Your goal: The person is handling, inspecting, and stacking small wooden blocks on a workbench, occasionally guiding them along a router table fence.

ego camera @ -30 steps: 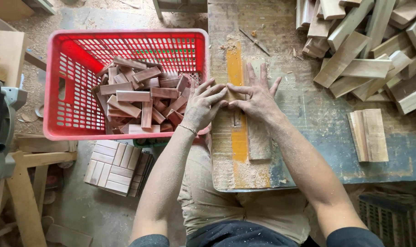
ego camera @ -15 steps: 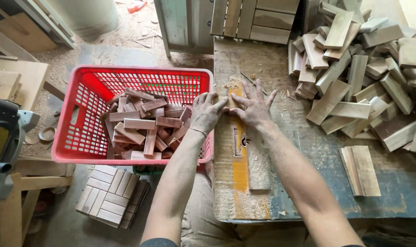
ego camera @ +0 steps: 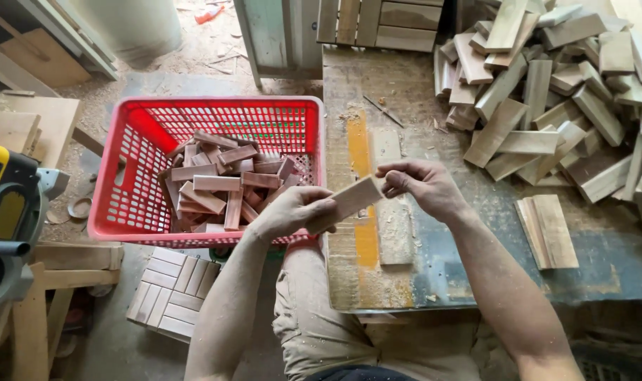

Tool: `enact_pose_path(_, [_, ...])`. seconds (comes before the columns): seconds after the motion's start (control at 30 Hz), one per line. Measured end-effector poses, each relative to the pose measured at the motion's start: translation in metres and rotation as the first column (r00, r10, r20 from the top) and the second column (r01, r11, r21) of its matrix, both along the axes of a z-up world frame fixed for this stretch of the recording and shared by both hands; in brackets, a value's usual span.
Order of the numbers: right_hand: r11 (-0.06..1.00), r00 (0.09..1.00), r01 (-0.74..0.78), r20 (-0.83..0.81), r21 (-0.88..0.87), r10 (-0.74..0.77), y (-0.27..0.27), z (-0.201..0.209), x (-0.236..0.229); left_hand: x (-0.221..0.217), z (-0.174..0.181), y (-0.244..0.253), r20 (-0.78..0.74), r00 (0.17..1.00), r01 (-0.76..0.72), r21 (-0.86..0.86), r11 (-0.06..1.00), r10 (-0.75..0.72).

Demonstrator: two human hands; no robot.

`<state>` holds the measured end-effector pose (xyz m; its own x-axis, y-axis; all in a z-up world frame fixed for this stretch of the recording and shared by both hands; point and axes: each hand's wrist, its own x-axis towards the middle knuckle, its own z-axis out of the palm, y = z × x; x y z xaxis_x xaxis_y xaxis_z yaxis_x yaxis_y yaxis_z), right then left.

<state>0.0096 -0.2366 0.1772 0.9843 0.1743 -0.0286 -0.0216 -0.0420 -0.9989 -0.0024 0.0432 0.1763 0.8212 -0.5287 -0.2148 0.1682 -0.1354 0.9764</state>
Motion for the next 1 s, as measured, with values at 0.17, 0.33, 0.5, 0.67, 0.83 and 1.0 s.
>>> enact_pose_path(0.17, [0.879, 0.943, 0.31, 0.232, -0.362, -0.237, -0.081, -0.004, -0.051, 0.0, -0.082, 0.064, 0.058, 0.85, -0.525, 0.175, 0.833, 0.523])
enact_pose_path(0.33, [0.128, 0.789, 0.595, 0.545, -0.794, -0.285, -0.221, -0.088, -0.113, -0.001, -0.209, 0.133, 0.1, 0.714, -0.585, 0.629, 0.512, 0.693])
enact_pose_path(0.5, [-0.056, 0.73, 0.614, 0.593, -0.788, -0.34, -0.212, -0.074, -0.133, -0.044, -0.122, 0.073, 0.182, 0.726, -0.684, 0.291, 0.669, 0.663])
enact_pose_path(0.67, [0.552, 0.82, 0.556, 0.516, -0.621, -0.247, -0.1, -0.043, -0.116, -0.068, -0.089, 0.01, 0.652, 0.619, -0.548, -0.041, 0.836, 0.438])
enact_pose_path(0.83, [0.79, 0.902, 0.086, 0.384, -0.607, 0.196, 0.007, -0.086, -0.087, -0.069, -0.106, -0.025, 0.84, 0.531, -0.399, 0.133, 0.907, 0.11])
enact_pose_path(1.0, [0.697, 0.756, 0.114, 0.517, -0.708, 0.402, 0.027, -0.128, -0.069, -0.063, -0.16, -0.014, 0.856, 0.51, -0.426, 0.336, 0.84, -0.084])
